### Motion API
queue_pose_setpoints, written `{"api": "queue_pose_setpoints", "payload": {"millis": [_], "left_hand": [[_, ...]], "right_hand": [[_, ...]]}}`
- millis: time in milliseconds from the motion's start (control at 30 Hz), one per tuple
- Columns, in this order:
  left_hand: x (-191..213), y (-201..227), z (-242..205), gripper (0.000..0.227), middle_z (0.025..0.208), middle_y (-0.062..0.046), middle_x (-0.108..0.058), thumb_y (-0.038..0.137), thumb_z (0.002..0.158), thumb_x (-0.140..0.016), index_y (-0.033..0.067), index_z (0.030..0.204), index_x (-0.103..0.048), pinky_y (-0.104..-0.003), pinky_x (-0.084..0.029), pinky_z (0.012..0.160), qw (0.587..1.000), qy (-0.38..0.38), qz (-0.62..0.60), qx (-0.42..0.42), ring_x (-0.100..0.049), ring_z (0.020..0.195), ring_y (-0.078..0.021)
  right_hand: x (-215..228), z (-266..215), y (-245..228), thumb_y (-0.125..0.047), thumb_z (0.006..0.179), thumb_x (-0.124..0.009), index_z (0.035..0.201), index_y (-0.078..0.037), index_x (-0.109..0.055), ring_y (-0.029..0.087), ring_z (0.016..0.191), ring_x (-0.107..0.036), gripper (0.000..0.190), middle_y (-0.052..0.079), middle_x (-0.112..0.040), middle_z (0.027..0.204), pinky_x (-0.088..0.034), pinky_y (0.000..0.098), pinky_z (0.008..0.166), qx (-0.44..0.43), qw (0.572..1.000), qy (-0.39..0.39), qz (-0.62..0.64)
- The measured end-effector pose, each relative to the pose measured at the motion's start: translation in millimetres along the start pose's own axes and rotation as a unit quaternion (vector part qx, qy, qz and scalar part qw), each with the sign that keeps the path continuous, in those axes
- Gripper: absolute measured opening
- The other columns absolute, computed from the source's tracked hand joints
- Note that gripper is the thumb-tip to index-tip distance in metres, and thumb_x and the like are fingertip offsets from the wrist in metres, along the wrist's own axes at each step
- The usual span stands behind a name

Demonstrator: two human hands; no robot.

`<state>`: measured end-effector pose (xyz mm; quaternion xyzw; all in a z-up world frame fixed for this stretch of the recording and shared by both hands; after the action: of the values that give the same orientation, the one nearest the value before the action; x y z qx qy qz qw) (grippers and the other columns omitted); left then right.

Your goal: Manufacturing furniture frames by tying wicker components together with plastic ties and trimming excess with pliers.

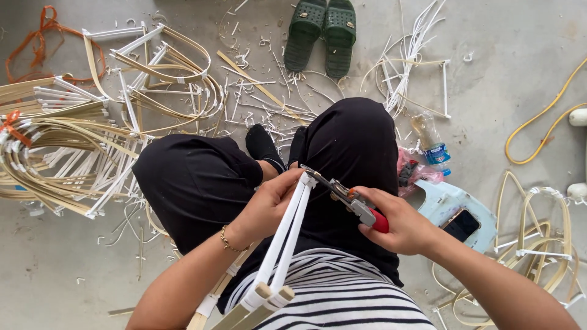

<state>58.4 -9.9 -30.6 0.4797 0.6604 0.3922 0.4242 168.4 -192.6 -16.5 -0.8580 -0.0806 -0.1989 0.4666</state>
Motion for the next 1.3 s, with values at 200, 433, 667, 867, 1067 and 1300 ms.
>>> {"api": "queue_pose_setpoints", "payload": {"millis": [200,433,667,867,1067,1300], "left_hand": [[5,-6,9,0.027,0.083,0.005,-0.053,0.008,0.105,-0.058,0.0028,0.131,-0.064,-0.019,-0.044,0.064,0.999,-0.002,-0.031,-0.022,-0.046,0.071,-0.0007],[-4,2,2,0.026,0.096,0.004,-0.057,0.009,0.106,-0.055,0.0032,0.131,-0.060,-0.020,-0.048,0.073,0.997,-0.026,-0.011,-0.074,-0.051,0.080,-0.0023],[-20,24,11,0.023,0.090,0.001,-0.059,0.009,0.108,-0.056,0.0020,0.129,-0.063,-0.021,-0.047,0.071,0.990,-0.078,0.045,-0.108,-0.051,0.080,-0.0035],[0,-7,53,0.028,0.100,0.007,-0.065,0.010,0.103,-0.058,0.0043,0.130,-0.060,-0.018,-0.049,0.077,0.994,-0.078,-0.049,-0.052,-0.056,0.088,0.0008],[11,6,65,0.026,0.115,0.002,-0.066,0.007,0.102,-0.061,0.0007,0.128,-0.061,-0.019,-0.047,0.096,0.981,-0.102,-0.045,-0.160,-0.059,0.108,-0.0018],[112,55,46,0.037,0.123,-0.016,-0.073,0.004,0.102,-0.055,0.0021,0.139,-0.061,-0.039,-0.056,0.091,0.940,0.145,0.234,-0.202,-0.072,0.111,-0.0288]], "right_hand": [[13,5,-13,-0.015,0.075,-0.071,0.134,-0.008,-0.057,0.033,0.096,-0.073,0.061,0.014,-0.072,0.106,-0.058,0.0376,0.082,0.070,0.994,0.069,-0.057],[5,-6,-4,-0.021,0.076,-0.075,0.136,-0.010,-0.054,0.032,0.102,-0.070,0.065,0.014,-0.069,0.111,-0.055,0.0379,0.088,0.066,0.990,0.085,-0.092],[9,-34,6,-0.025,0.074,-0.079,0.144,-0.013,-0.046,0.023,0.111,-0.066,0.079,0.010,-0.067,0.122,-0.049,0.0359,0.095,-0.056,0.997,0.040,0.027],[27,1,2,-0.020,0.078,-0.076,0.136,-0.005,-0.055,0.024,0.108,-0.071,0.064,0.013,-0.072,0.118,-0.051,0.0357,0.094,0.081,0.991,0.104,-0.001],[36,23,65,-0.018,0.081,-0.075,0.108,-0.012,-0.066,0.022,0.078,-0.069,0.030,0.009,-0.069,0.088,-0.055,0.0314,0.070,0.123,0.963,0.214,-0.111],[6,28,10,-0.019,0.089,-0.076,0.123,-0.005,-0.064,0.016,0.081,-0.058,0.039,0.004,-0.063,0.103,-0.050,0.0308,0.078,0.157,0.963,0.075,0.207]]}}
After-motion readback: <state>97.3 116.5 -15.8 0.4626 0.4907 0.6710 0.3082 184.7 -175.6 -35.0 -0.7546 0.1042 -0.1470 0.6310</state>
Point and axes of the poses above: each hand's wrist, its own z-axis towards the middle knuckle, its own x-axis out of the back of the hand, y = z × x, the point moved 8 cm from there along z, towards the middle knuckle
